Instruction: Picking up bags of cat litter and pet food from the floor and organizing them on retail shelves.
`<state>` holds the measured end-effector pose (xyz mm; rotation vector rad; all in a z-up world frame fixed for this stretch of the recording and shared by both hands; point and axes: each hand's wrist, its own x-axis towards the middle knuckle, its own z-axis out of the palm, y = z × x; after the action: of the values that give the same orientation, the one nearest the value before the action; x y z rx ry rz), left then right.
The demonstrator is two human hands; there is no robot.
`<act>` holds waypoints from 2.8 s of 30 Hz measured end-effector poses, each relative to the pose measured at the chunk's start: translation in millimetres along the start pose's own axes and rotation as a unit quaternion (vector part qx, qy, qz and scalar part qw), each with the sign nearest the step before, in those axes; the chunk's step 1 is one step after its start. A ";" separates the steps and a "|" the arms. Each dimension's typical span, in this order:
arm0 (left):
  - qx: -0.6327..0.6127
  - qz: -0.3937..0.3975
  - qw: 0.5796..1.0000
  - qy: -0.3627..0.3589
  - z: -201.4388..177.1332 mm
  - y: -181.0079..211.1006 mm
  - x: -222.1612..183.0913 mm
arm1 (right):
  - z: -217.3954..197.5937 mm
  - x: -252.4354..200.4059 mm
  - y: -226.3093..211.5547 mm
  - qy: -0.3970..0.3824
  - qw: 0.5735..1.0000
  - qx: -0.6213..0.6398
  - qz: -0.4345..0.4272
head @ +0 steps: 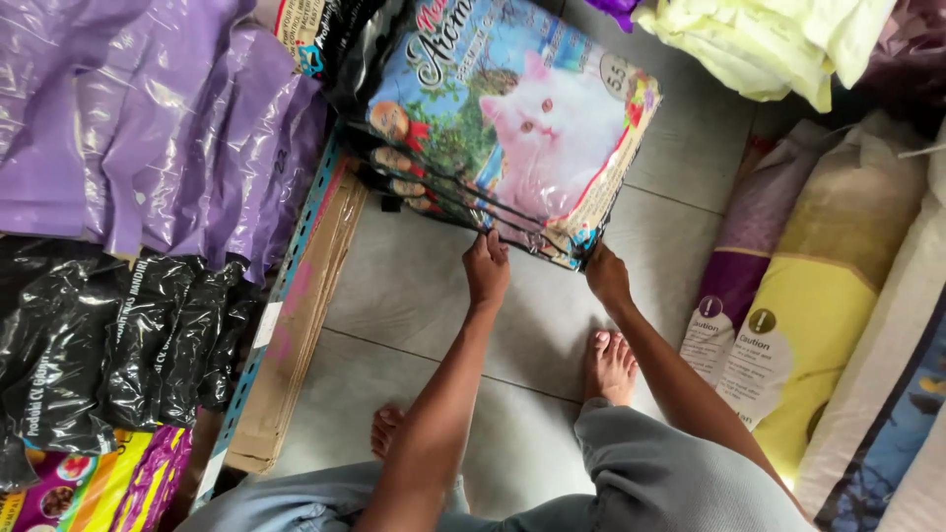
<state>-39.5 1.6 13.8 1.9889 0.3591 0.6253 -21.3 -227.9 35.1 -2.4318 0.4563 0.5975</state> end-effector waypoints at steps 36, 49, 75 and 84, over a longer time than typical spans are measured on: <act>-0.207 -0.435 0.875 0.037 -94.6 212.0 148.6 | -233.6 24.8 -322.2 -0.295 0.928 -0.024 -0.225; -0.096 -0.257 0.961 0.027 -100.0 233.9 122.7 | -195.0 122.3 -189.9 -0.321 0.785 0.332 -0.414; -0.374 -0.487 0.719 0.325 -44.1 223.0 307.8 | -272.6 -16.7 -507.7 0.201 0.826 -0.250 -0.463; -0.477 -0.274 0.813 0.191 -101.1 193.2 360.7 | -256.6 -19.0 -583.9 0.172 0.896 -0.188 -0.365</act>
<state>198.2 162.0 322.6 0.7255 0.6691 0.6391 301.8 67.0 499.6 -2.8085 -0.4946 -0.0886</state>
